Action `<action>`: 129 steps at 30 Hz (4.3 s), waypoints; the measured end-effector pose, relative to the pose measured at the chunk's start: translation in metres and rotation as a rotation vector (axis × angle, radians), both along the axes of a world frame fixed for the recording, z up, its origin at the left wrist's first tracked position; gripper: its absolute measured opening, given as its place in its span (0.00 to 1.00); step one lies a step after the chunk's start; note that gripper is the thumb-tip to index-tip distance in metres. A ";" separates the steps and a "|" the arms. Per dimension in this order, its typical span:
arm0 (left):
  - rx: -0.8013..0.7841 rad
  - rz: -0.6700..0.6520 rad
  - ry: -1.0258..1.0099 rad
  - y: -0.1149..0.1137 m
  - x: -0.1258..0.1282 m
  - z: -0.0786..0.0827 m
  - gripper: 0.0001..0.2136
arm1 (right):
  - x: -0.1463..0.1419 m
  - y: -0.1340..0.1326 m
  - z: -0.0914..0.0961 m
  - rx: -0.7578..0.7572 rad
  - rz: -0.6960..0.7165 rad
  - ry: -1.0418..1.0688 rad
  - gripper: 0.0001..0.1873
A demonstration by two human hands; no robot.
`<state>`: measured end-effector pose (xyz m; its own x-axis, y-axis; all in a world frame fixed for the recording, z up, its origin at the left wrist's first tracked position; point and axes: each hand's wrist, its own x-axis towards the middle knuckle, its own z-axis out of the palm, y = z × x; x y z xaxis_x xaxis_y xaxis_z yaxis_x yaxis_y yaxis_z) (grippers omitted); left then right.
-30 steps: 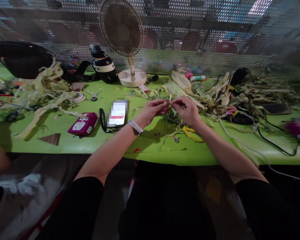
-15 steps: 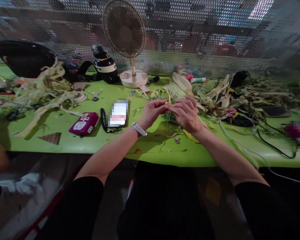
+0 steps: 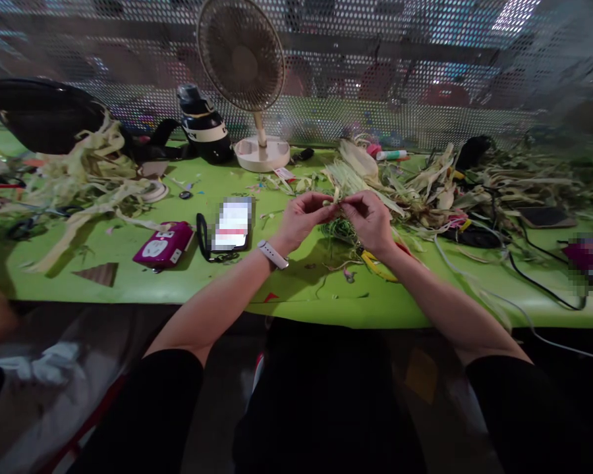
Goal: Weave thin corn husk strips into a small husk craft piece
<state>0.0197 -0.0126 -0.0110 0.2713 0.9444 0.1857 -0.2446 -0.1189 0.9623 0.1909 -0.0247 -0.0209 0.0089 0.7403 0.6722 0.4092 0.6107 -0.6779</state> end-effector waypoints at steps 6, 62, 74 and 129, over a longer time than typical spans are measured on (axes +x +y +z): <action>-0.036 0.047 -0.004 0.006 -0.004 0.004 0.11 | 0.004 0.000 0.003 -0.271 0.148 0.016 0.21; 0.081 -0.215 0.045 0.017 -0.012 0.000 0.10 | 0.013 0.004 0.018 -0.295 0.336 0.283 0.16; 0.012 -0.199 -0.097 0.012 -0.009 0.002 0.07 | 0.010 0.006 0.010 -0.215 0.295 0.302 0.16; 0.455 -0.077 0.280 0.008 -0.001 -0.017 0.14 | 0.020 -0.001 0.019 0.237 0.063 -0.616 0.07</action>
